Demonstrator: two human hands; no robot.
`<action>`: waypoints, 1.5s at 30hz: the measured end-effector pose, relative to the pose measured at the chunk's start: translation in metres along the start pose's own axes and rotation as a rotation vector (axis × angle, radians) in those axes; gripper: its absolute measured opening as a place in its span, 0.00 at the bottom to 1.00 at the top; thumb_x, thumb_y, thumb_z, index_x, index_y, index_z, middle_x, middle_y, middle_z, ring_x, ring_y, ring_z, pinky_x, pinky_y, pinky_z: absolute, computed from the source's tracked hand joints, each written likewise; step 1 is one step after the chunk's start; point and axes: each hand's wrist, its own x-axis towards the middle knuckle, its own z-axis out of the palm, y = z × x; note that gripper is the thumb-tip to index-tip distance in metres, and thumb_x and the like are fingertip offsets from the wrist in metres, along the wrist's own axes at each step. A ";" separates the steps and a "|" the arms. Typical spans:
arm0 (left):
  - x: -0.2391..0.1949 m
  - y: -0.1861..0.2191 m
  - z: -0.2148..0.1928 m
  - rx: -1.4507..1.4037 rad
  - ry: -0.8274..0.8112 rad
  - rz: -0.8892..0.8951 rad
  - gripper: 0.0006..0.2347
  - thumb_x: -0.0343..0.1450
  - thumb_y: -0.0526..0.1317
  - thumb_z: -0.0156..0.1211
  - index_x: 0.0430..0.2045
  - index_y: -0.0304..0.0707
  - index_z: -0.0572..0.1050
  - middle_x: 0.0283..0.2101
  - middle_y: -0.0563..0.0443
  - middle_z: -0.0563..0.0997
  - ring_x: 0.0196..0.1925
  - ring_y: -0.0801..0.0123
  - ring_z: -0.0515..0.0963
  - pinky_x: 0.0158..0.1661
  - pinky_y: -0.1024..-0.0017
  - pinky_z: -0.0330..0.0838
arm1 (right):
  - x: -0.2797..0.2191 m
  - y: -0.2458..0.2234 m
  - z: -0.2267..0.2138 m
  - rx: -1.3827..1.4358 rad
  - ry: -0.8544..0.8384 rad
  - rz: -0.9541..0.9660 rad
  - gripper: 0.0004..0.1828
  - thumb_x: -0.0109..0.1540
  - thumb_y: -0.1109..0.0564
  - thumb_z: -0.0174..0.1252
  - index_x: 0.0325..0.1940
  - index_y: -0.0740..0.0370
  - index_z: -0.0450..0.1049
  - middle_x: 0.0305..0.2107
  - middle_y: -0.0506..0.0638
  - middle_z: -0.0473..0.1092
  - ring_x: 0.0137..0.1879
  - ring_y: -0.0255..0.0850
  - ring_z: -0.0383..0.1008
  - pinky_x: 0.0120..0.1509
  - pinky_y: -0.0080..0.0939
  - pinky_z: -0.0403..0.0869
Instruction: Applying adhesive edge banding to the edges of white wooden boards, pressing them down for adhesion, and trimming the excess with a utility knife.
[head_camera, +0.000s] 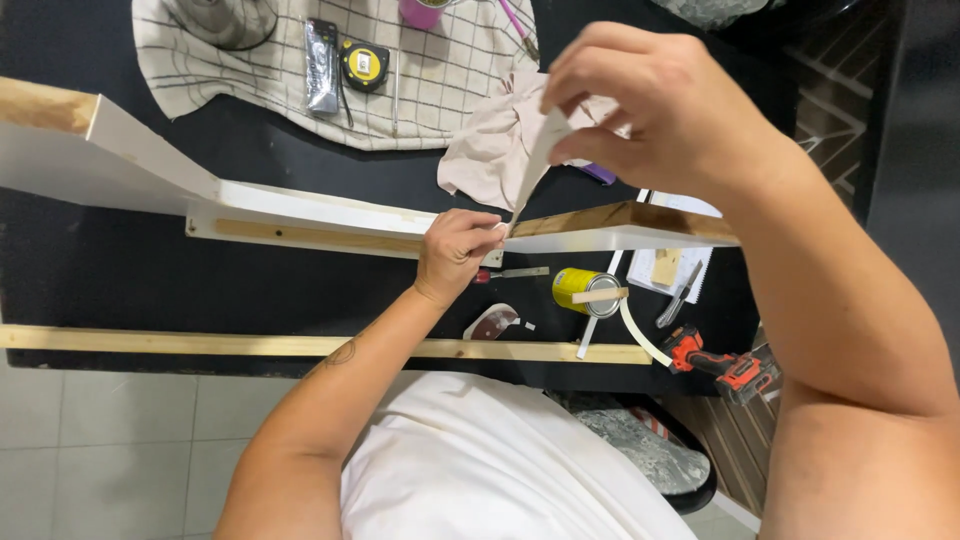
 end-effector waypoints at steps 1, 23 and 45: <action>-0.001 -0.001 0.000 0.014 -0.023 0.008 0.07 0.70 0.33 0.76 0.36 0.50 0.86 0.44 0.51 0.87 0.42 0.59 0.84 0.43 0.64 0.74 | -0.004 -0.001 -0.001 0.022 0.018 0.036 0.12 0.66 0.67 0.73 0.49 0.71 0.76 0.46 0.60 0.72 0.43 0.46 0.76 0.41 0.40 0.84; 0.015 0.016 -0.014 0.326 -0.238 0.195 0.13 0.65 0.23 0.64 0.38 0.40 0.81 0.44 0.46 0.79 0.38 0.53 0.74 0.35 0.61 0.65 | -0.036 -0.015 0.000 0.056 0.055 0.152 0.14 0.64 0.68 0.75 0.49 0.72 0.76 0.47 0.65 0.72 0.47 0.45 0.76 0.51 0.41 0.86; 0.003 0.032 -0.007 0.300 -0.123 0.191 0.16 0.68 0.25 0.64 0.50 0.34 0.79 0.55 0.38 0.81 0.56 0.46 0.80 0.59 0.44 0.75 | -0.052 -0.016 -0.006 -0.020 0.087 0.234 0.15 0.64 0.63 0.75 0.50 0.71 0.77 0.47 0.63 0.73 0.50 0.46 0.76 0.48 0.40 0.83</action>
